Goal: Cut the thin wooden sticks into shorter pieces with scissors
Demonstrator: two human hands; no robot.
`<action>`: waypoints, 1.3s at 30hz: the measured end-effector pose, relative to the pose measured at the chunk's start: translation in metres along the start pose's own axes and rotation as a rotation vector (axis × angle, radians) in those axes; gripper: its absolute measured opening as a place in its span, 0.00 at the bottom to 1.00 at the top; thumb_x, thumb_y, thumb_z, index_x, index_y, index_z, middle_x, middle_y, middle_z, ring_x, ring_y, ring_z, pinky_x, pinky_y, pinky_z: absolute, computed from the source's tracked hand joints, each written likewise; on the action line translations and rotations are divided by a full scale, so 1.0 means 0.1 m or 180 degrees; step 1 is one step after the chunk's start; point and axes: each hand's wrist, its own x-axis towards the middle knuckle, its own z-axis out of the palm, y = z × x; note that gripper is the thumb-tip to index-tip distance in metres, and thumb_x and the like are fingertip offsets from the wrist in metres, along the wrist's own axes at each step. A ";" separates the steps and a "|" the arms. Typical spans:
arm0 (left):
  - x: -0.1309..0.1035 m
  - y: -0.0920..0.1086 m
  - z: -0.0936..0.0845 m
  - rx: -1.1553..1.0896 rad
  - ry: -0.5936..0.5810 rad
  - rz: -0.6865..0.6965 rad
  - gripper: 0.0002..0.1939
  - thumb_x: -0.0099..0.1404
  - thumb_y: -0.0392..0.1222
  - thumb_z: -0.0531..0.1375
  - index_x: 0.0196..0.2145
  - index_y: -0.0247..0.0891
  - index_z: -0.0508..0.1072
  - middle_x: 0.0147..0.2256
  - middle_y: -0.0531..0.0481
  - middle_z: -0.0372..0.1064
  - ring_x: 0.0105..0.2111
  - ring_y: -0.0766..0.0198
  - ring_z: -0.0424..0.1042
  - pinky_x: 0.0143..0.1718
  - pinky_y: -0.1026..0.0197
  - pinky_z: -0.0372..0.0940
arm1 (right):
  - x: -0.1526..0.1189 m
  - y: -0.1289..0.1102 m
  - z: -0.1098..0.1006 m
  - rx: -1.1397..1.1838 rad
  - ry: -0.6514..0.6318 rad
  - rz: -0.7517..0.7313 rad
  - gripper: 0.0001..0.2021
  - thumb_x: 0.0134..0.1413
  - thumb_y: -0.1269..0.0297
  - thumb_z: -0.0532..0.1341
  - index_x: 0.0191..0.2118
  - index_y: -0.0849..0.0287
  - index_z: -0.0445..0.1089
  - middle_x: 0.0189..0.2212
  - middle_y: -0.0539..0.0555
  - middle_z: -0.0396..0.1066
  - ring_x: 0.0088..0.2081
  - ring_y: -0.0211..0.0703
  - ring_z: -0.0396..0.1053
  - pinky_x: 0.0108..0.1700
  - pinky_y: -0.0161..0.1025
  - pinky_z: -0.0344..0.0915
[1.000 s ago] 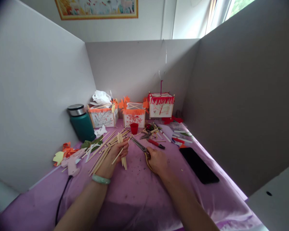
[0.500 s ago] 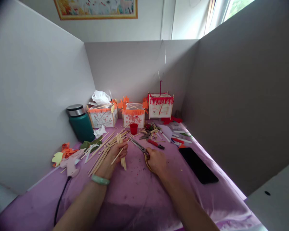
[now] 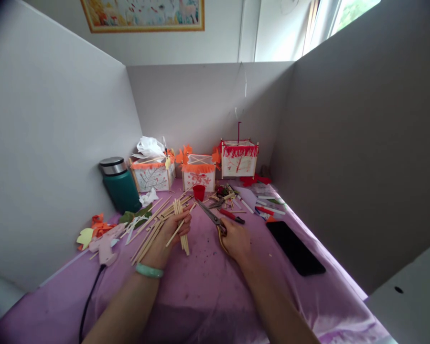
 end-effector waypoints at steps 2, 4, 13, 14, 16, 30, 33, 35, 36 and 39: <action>0.01 -0.01 0.00 0.0012 -0.0004 -0.0018 0.13 0.58 0.34 0.61 0.42 0.35 0.68 0.18 0.60 0.56 0.11 0.76 0.44 0.12 0.70 0.40 | -0.01 -0.01 0.01 0.0161 0.0043 -0.0047 0.17 0.64 0.61 0.55 0.54 0.52 0.74 0.44 0.55 0.79 0.41 0.48 0.76 0.44 0.41 0.66; 0.01 -0.02 0.00 0.0030 -0.0008 -0.0062 0.14 0.58 0.35 0.62 0.43 0.35 0.68 0.18 0.60 0.56 0.11 0.75 0.44 0.12 0.70 0.40 | -0.02 -0.03 0.02 0.0153 -0.0026 -0.0037 0.16 0.64 0.61 0.55 0.53 0.53 0.74 0.43 0.56 0.79 0.41 0.48 0.76 0.43 0.41 0.66; 0.02 -0.02 -0.01 0.0078 -0.0054 -0.0175 0.10 0.61 0.34 0.61 0.40 0.36 0.67 0.18 0.62 0.54 0.11 0.75 0.44 0.12 0.69 0.41 | -0.03 -0.08 -0.03 -0.0039 -0.0164 -0.0131 0.16 0.66 0.59 0.53 0.49 0.54 0.75 0.39 0.57 0.79 0.39 0.48 0.75 0.41 0.40 0.65; 0.02 -0.02 -0.02 0.0075 -0.0064 -0.0171 0.10 0.60 0.34 0.61 0.40 0.36 0.67 0.18 0.62 0.54 0.11 0.75 0.44 0.12 0.69 0.41 | -0.03 -0.09 -0.05 -0.0058 -0.0199 -0.0147 0.15 0.65 0.59 0.53 0.47 0.54 0.76 0.37 0.57 0.79 0.38 0.48 0.75 0.40 0.40 0.65; 0.02 -0.03 -0.04 0.0079 -0.0081 -0.0158 0.10 0.60 0.34 0.61 0.40 0.35 0.68 0.18 0.61 0.54 0.11 0.75 0.44 0.12 0.69 0.41 | -0.03 -0.10 -0.08 -0.0111 -0.0252 -0.0164 0.14 0.65 0.60 0.54 0.44 0.54 0.77 0.34 0.56 0.79 0.35 0.46 0.74 0.39 0.39 0.64; 0.04 0.23 -0.12 0.1912 0.1161 0.0142 0.11 0.52 0.28 0.67 0.34 0.33 0.74 0.19 0.55 0.64 0.14 0.72 0.56 0.16 0.68 0.45 | -0.01 -0.08 -0.14 -0.0324 0.0384 0.0231 0.15 0.62 0.61 0.56 0.46 0.55 0.79 0.28 0.56 0.78 0.29 0.46 0.73 0.32 0.38 0.58; 0.04 0.29 -0.22 0.2645 0.1623 0.0441 0.15 0.43 0.19 0.65 0.22 0.37 0.70 0.18 0.56 0.61 0.17 0.69 0.58 0.19 0.68 0.43 | -0.01 -0.08 -0.15 -0.0217 0.0313 0.0254 0.15 0.62 0.61 0.55 0.47 0.54 0.78 0.30 0.56 0.79 0.30 0.47 0.74 0.32 0.39 0.59; 0.02 0.30 -0.24 0.3139 0.1781 0.0600 0.16 0.43 0.19 0.65 0.20 0.39 0.67 0.17 0.57 0.57 0.18 0.68 0.56 0.21 0.68 0.41 | -0.01 -0.08 -0.13 -0.0183 0.0273 0.0283 0.16 0.62 0.61 0.55 0.47 0.54 0.78 0.30 0.57 0.79 0.31 0.48 0.74 0.33 0.40 0.60; 0.01 0.30 -0.23 0.3272 0.1832 0.0740 0.16 0.44 0.21 0.66 0.20 0.39 0.67 0.18 0.57 0.55 0.19 0.68 0.56 0.21 0.68 0.40 | 0.00 -0.08 -0.12 -0.0175 0.0267 0.0322 0.16 0.62 0.61 0.55 0.47 0.55 0.79 0.30 0.58 0.79 0.32 0.49 0.74 0.34 0.40 0.61; 0.01 0.28 -0.11 0.2994 0.1645 0.0984 0.13 0.52 0.29 0.68 0.23 0.39 0.67 0.19 0.57 0.54 0.18 0.69 0.55 0.20 0.68 0.39 | 0.01 -0.04 -0.06 -0.0066 0.0260 0.0490 0.18 0.62 0.60 0.54 0.49 0.56 0.78 0.31 0.59 0.79 0.32 0.51 0.75 0.35 0.42 0.63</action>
